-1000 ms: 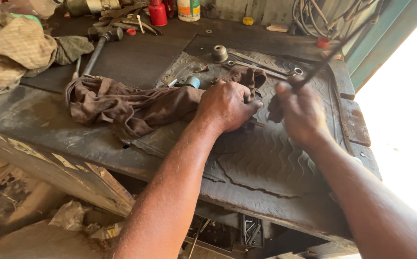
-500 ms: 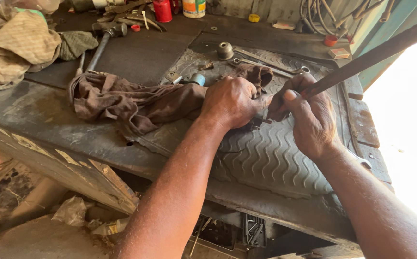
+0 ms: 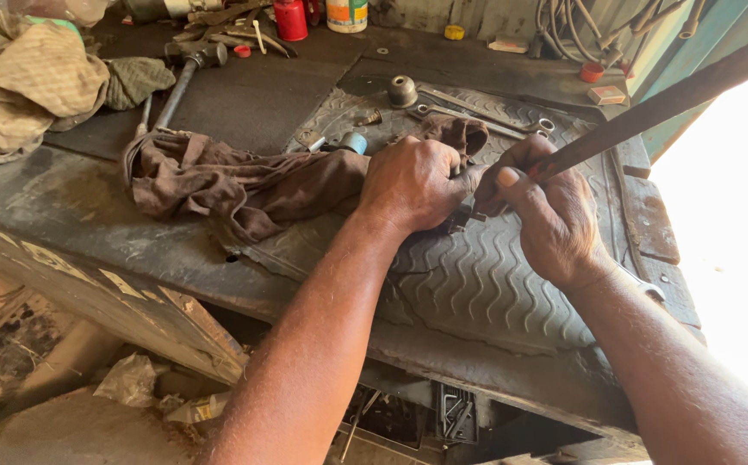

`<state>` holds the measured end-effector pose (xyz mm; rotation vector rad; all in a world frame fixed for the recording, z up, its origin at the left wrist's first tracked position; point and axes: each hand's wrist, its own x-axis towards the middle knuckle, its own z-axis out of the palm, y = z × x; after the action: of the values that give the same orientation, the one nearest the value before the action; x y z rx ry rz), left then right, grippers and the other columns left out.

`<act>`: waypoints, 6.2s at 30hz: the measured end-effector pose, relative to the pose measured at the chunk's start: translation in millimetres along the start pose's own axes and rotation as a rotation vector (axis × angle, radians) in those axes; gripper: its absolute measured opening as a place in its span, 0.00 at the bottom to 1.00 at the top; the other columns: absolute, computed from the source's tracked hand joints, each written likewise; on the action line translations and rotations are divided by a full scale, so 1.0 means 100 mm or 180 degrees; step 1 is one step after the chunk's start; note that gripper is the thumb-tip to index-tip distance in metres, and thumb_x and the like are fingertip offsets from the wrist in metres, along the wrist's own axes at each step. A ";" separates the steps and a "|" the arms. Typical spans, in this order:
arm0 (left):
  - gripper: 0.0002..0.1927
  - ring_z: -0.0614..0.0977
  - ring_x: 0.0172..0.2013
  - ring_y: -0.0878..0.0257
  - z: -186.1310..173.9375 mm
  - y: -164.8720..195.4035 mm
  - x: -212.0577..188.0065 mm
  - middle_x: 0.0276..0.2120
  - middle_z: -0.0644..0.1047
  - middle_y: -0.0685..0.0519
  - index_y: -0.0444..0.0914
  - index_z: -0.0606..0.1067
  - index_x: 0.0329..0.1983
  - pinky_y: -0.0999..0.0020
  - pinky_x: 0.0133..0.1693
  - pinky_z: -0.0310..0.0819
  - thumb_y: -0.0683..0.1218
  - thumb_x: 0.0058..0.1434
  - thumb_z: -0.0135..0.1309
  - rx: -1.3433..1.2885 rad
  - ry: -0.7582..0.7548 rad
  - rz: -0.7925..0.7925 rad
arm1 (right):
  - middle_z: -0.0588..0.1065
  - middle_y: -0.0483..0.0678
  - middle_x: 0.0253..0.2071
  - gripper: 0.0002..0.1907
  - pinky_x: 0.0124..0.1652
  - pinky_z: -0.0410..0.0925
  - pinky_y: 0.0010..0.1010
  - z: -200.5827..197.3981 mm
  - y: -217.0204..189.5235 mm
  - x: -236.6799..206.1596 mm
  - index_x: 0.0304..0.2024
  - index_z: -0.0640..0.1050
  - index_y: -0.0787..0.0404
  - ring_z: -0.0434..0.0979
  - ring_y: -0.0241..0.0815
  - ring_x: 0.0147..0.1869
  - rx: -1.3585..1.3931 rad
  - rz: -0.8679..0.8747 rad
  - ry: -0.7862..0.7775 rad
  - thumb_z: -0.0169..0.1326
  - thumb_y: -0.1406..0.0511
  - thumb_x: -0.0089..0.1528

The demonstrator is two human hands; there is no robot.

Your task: The person uses a flat file to scrape and clean a small cylindrical metal part on a workbench. They then wipe the part with a cloth and continue filing another section of the same part.

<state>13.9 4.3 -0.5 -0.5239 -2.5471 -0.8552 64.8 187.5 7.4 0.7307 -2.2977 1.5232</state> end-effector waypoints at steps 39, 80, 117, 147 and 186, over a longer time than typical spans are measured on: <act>0.23 0.84 0.30 0.45 0.01 -0.05 0.00 0.26 0.82 0.43 0.45 0.84 0.27 0.47 0.35 0.76 0.66 0.56 0.57 -0.0048 0.0082 0.0262 | 0.78 0.47 0.36 0.11 0.44 0.74 0.31 -0.02 -0.04 0.02 0.47 0.69 0.64 0.82 0.39 0.42 -0.0679 -0.0094 0.0077 0.52 0.63 0.69; 0.19 0.84 0.35 0.43 0.05 -0.05 -0.03 0.29 0.82 0.43 0.43 0.84 0.29 0.47 0.40 0.77 0.62 0.57 0.55 0.0006 0.0196 0.0217 | 0.77 0.50 0.39 0.12 0.40 0.76 0.31 -0.08 0.10 0.03 0.53 0.64 0.63 0.82 0.40 0.40 0.0440 0.0215 0.0183 0.46 0.63 0.71; 0.15 0.79 0.36 0.41 0.02 -0.14 -0.50 0.30 0.79 0.42 0.37 0.78 0.27 0.47 0.44 0.74 0.50 0.64 0.48 0.0173 0.0549 0.0937 | 0.78 0.49 0.34 0.11 0.36 0.75 0.31 -0.05 0.01 0.01 0.47 0.68 0.63 0.81 0.41 0.35 0.1163 0.0236 -0.0106 0.48 0.61 0.70; 0.13 0.76 0.49 0.42 -0.16 0.00 -0.94 0.47 0.78 0.44 0.39 0.77 0.51 0.47 0.54 0.70 0.49 0.68 0.50 0.0383 0.0466 0.0913 | 0.79 0.51 0.40 0.16 0.46 0.77 0.32 -0.02 -0.13 -0.42 0.47 0.70 0.66 0.84 0.40 0.46 0.0902 0.0351 -0.0186 0.53 0.59 0.69; 0.11 0.76 0.45 0.44 -0.18 0.02 -0.95 0.42 0.79 0.46 0.39 0.78 0.46 0.50 0.51 0.70 0.47 0.66 0.51 0.0274 0.0404 0.0818 | 0.83 0.51 0.37 0.13 0.45 0.76 0.31 0.01 -0.19 -0.33 0.43 0.74 0.64 0.85 0.38 0.45 -0.0486 0.0849 -0.0009 0.55 0.60 0.66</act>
<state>99.6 -26.6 -31.7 -0.7264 -2.3261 -0.6620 102.4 188.7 5.0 0.3997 -2.5619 1.4279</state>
